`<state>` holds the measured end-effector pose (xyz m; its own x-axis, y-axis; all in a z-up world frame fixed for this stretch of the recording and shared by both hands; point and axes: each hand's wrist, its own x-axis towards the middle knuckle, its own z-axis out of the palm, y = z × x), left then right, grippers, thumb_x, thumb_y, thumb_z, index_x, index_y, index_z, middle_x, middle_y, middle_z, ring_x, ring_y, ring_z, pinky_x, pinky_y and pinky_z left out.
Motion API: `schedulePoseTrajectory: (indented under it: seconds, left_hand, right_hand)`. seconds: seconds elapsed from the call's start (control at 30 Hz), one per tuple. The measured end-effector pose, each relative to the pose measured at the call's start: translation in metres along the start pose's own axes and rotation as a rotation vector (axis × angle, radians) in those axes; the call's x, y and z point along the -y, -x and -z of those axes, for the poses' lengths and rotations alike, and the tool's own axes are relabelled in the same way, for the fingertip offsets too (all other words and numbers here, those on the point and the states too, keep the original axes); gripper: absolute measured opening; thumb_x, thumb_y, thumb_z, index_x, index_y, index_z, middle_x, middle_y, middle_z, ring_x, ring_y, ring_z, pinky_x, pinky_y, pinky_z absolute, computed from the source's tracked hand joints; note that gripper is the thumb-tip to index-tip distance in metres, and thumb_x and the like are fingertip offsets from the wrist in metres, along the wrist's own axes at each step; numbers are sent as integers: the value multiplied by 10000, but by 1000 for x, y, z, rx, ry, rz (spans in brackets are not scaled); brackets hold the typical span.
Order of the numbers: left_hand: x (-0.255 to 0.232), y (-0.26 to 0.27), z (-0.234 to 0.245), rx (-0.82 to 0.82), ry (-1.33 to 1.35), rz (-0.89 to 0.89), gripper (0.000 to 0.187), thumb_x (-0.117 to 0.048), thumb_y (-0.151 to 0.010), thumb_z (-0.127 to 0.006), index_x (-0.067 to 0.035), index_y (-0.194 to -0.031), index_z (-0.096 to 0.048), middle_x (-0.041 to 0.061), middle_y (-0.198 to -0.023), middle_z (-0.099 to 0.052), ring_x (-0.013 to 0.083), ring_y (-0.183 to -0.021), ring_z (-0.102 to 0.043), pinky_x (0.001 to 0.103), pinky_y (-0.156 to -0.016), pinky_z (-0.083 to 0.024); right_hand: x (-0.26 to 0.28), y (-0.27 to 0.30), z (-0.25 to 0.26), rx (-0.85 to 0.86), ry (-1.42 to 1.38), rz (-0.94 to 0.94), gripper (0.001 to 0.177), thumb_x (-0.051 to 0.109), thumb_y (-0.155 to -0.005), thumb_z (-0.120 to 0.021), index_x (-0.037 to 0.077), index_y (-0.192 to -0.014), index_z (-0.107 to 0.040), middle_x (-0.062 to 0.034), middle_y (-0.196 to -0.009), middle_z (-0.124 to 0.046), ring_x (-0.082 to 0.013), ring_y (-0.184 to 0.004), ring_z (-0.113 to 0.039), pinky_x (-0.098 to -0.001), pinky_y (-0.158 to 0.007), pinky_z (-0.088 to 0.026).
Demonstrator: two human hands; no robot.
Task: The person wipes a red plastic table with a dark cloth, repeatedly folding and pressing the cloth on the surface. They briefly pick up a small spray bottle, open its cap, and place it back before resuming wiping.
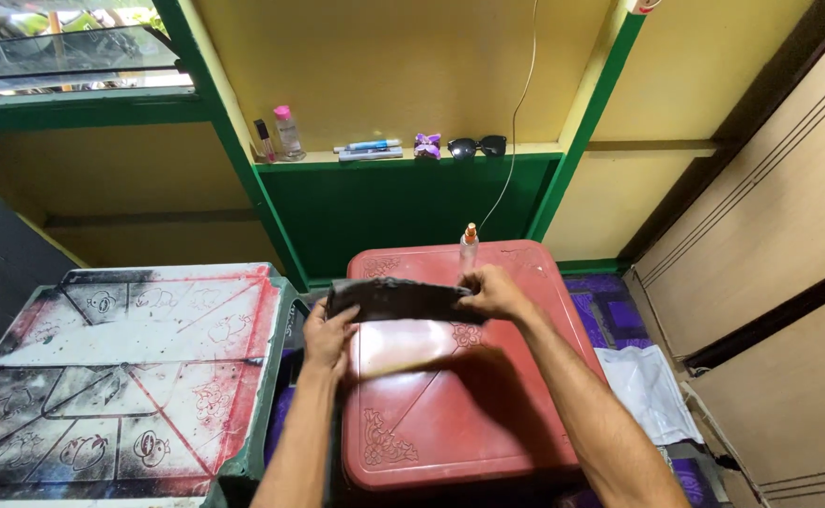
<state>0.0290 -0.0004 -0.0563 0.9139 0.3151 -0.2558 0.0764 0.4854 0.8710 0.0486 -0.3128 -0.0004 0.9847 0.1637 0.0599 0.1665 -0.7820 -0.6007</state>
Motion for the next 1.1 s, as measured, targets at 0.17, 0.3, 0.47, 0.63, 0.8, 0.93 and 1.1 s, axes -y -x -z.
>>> schedulePoseTrajectory:
  seconds: [0.17, 0.3, 0.47, 0.63, 0.8, 0.93, 1.1]
  left_hand:
    - [-48, 19, 29, 309, -1044, -560, 366, -72, -722, -863, -272, -1016, -777, 26, -1522, -505, 401, -1425, -432, 601, -1074, -447]
    - [-48, 29, 42, 434, -1851, -550, 514, -55, -788, -763, -404, -1163, -717, -52, -1675, -284, 349, -1568, -205, 626, -1184, -345]
    - [37, -23, 76, 358, -1755, -811, 327, -186, -811, -582, -362, -1075, -660, -50, -1523, -497, 292, -1478, -390, 497, -1132, -402]
    - [49, 5, 39, 326, -1626, -1094, 311, -147, -708, -613, -210, -1010, -648, 48, -1455, -586, 330, -1433, -461, 490, -1096, -434]
    - [76, 38, -16, 255, -1363, -1405, 152, -55, -732, -521, -45, -842, -625, 242, -1340, -638, 507, -1286, -551, 554, -989, -493]
    - [96, 68, -24, 365, -1514, -1054, 489, -141, -889, -516, -102, -1376, -546, 211, -1485, -526, 468, -1395, -458, 501, -1091, -435]
    - [96, 72, -14, 384, -1684, -738, 536, -363, -1051, -371, -181, -1554, -410, 154, -1628, -364, 379, -1521, -292, 493, -1205, -293]
  right_hand:
    - [-42, -2, -36, -301, 256, 374, 200, 176, -710, -797, 277, -848, -694, 37, -950, -639, -201, -993, -666, -353, -860, -561]
    - [-57, 31, -58, 181, 548, 177, 332, 506, -648, -822, 427, -960, -742, 156, -1242, -662, -150, -1291, -553, -416, -1064, -478]
    - [-57, 40, -60, 196, 414, 188, 280, 521, -688, -817, 345, -898, -757, 52, -1232, -679, -220, -1269, -591, -481, -1028, -505]
    - [-19, 53, -78, -139, 274, 262, 343, 404, -889, -685, 207, -1169, -658, -89, -1327, -622, -316, -1258, -613, -492, -992, -551]
    - [33, 75, -96, 21, 401, 156, 485, 407, -1035, -487, 243, -1491, -502, -162, -1610, -376, -437, -1507, -266, -719, -1137, -267]
    - [20, 70, -120, 79, 434, 1, 506, 475, -1058, -403, 370, -1552, -401, -74, -1683, -260, -364, -1556, -179, -668, -1193, -215]
    - [6, 69, -97, 39, 532, 98, 544, 633, -999, -411, 452, -1512, -420, -90, -1627, -358, -340, -1519, -290, -545, -1161, -317]
